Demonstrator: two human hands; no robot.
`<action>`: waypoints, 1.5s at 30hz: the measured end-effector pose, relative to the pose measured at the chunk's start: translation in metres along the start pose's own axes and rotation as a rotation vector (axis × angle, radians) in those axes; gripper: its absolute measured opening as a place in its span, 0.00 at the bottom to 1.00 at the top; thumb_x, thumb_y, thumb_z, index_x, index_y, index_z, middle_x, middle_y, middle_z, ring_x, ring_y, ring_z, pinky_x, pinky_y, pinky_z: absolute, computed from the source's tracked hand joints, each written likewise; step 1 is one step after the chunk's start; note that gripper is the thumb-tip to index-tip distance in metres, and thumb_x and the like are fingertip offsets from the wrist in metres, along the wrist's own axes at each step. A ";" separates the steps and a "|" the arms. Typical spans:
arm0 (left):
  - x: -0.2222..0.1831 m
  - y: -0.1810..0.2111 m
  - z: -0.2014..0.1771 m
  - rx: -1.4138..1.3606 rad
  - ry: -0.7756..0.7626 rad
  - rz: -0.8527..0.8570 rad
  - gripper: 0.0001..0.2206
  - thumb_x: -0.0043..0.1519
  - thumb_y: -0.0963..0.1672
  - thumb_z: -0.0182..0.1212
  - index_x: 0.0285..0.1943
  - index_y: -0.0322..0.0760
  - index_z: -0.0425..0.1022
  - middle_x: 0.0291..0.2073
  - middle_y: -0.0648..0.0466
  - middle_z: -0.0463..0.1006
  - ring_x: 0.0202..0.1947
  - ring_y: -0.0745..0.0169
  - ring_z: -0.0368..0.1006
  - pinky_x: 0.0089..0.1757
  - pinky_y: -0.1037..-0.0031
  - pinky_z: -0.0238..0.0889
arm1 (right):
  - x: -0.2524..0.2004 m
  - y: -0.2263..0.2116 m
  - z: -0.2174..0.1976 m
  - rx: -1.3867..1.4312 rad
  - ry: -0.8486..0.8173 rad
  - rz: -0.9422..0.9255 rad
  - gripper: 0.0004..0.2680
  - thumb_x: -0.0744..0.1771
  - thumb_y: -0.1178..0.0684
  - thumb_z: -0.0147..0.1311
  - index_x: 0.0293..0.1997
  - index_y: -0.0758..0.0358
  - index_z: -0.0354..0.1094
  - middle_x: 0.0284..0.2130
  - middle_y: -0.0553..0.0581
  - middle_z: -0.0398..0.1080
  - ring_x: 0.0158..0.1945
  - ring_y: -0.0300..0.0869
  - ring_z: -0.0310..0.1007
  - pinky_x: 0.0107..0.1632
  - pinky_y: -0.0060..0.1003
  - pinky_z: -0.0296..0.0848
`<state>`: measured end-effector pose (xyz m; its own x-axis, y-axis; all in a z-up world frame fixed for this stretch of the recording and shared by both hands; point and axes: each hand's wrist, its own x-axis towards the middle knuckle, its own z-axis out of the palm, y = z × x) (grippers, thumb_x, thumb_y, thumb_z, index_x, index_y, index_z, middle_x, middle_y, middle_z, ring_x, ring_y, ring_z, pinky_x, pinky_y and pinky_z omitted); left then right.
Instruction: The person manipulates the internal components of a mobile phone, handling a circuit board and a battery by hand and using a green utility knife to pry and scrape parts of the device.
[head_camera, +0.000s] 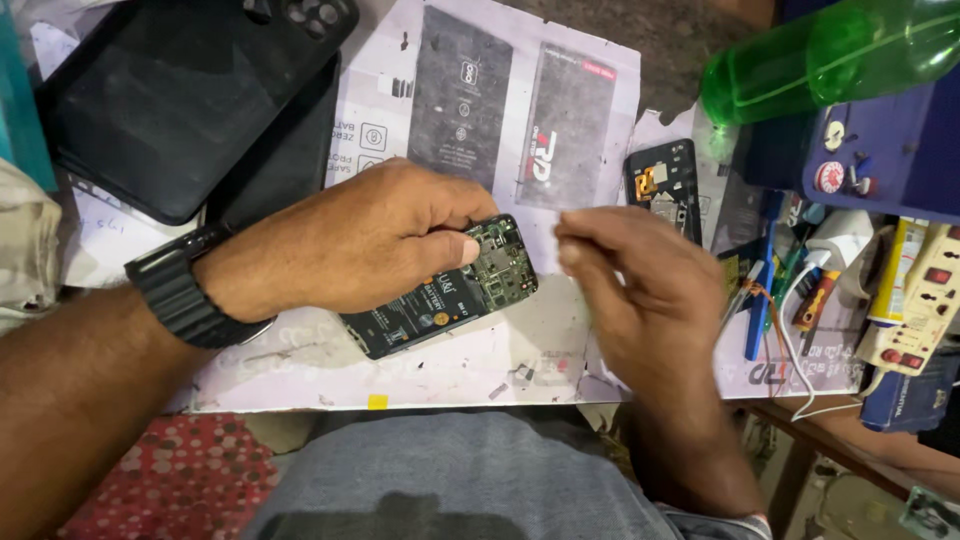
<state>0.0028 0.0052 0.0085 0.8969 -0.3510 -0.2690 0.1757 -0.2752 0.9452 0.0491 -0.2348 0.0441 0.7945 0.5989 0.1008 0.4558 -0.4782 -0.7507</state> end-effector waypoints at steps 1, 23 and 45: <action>0.000 -0.001 0.001 -0.001 0.006 0.012 0.11 0.61 0.43 0.57 0.48 0.34 0.79 0.23 0.54 0.81 0.23 0.69 0.75 0.29 0.72 0.69 | -0.003 -0.003 -0.006 -0.015 0.044 -0.004 0.07 0.67 0.67 0.62 0.49 0.68 0.75 0.42 0.59 0.78 0.45 0.40 0.80 0.48 0.30 0.79; 0.001 0.012 -0.001 -0.101 -0.032 -0.157 0.12 0.61 0.44 0.55 0.49 0.38 0.79 0.17 0.59 0.74 0.14 0.74 0.68 0.19 0.75 0.64 | -0.034 0.011 -0.022 -0.458 -0.143 0.188 0.16 0.62 0.61 0.62 0.55 0.64 0.73 0.34 0.60 0.74 0.28 0.43 0.75 0.30 0.35 0.75; 0.007 0.000 -0.007 -0.137 -0.063 -0.069 0.09 0.64 0.46 0.57 0.44 0.37 0.79 0.21 0.58 0.76 0.22 0.72 0.70 0.26 0.74 0.67 | -0.057 0.032 -0.005 0.322 0.166 -0.053 0.10 0.68 0.54 0.48 0.55 0.62 0.60 0.38 0.74 0.79 0.24 0.30 0.68 0.28 0.30 0.77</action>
<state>0.0121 0.0090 0.0081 0.8542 -0.3923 -0.3412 0.2936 -0.1777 0.9393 0.0207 -0.2876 0.0173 0.8395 0.4922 0.2303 0.3697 -0.2068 -0.9058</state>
